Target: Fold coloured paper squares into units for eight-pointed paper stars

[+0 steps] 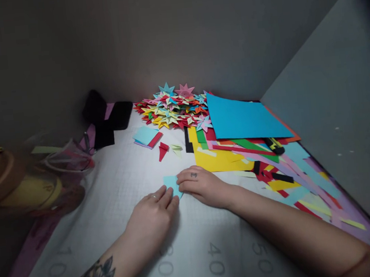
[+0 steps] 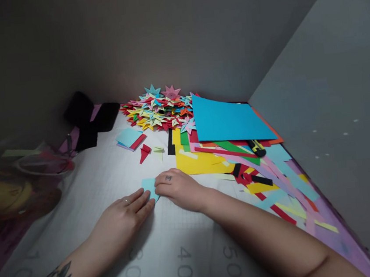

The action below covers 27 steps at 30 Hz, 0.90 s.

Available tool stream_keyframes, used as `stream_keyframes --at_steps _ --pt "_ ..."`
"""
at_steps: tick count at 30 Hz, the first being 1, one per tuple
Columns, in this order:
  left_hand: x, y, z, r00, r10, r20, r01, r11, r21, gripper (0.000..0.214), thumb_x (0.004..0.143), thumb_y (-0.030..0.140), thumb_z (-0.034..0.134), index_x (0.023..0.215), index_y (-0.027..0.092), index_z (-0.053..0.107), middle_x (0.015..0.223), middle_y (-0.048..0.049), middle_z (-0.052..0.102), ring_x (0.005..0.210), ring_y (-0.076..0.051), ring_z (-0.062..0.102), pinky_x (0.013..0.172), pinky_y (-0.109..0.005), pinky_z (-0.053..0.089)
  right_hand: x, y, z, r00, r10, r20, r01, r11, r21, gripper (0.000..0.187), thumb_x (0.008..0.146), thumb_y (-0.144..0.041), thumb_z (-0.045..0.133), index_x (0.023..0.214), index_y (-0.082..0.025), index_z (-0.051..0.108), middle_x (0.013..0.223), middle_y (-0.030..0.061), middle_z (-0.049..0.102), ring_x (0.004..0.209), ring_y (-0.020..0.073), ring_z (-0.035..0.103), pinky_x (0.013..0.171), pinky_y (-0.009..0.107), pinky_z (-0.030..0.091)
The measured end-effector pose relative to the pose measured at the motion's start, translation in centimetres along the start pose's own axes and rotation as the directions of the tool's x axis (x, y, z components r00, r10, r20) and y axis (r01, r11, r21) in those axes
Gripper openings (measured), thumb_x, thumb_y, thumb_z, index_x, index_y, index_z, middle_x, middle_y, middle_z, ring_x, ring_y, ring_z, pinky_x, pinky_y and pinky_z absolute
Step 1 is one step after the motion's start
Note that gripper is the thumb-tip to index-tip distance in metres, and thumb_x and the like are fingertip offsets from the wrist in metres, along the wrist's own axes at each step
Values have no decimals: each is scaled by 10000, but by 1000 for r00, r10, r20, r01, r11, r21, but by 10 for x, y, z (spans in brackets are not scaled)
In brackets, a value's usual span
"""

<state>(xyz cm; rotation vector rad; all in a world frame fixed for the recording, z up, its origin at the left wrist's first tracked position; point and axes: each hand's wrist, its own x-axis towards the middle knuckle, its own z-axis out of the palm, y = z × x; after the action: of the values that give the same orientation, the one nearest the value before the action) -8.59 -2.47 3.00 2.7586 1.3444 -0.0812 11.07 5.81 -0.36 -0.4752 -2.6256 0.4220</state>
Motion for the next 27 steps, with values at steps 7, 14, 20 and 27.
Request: stream_keyframes --at_steps 7,14,20,27 --pt "-2 1 -6 998 24 66 -24 1000 -7 281 847 98 486 1096 99 617 1190 -175 617 1128 -318 562 765 -402 543 1 3 1 998 38 -56 -32 994 101 163 912 -179 470 840 -201 615 954 50 684 998 168 585 835 325 421" --pt "-2 4 -6 999 25 29 -25 1000 -4 234 854 115 496 1041 123 636 1116 -135 653 1072 -280 588 838 -416 504 0 2 0 999 15 -35 -13 998 69 159 897 -134 454 852 -192 596 918 54 666 950 170 578 828 332 416" --pt "0 6 -4 996 51 -78 -54 998 -38 187 833 94 518 963 98 653 1020 -111 673 1024 -248 595 884 -381 493 0 1 -2 999 47 11 -48 996 72 128 867 -129 478 849 -190 589 901 57 629 917 182 533 813 341 413" --pt "2 9 -4 998 52 -38 -55 995 -84 178 792 35 521 900 88 652 922 -117 663 930 -232 608 831 -354 518 6 -4 -4 980 188 59 -192 980 59 116 873 -153 485 811 -187 577 863 54 587 893 195 477 803 344 402"
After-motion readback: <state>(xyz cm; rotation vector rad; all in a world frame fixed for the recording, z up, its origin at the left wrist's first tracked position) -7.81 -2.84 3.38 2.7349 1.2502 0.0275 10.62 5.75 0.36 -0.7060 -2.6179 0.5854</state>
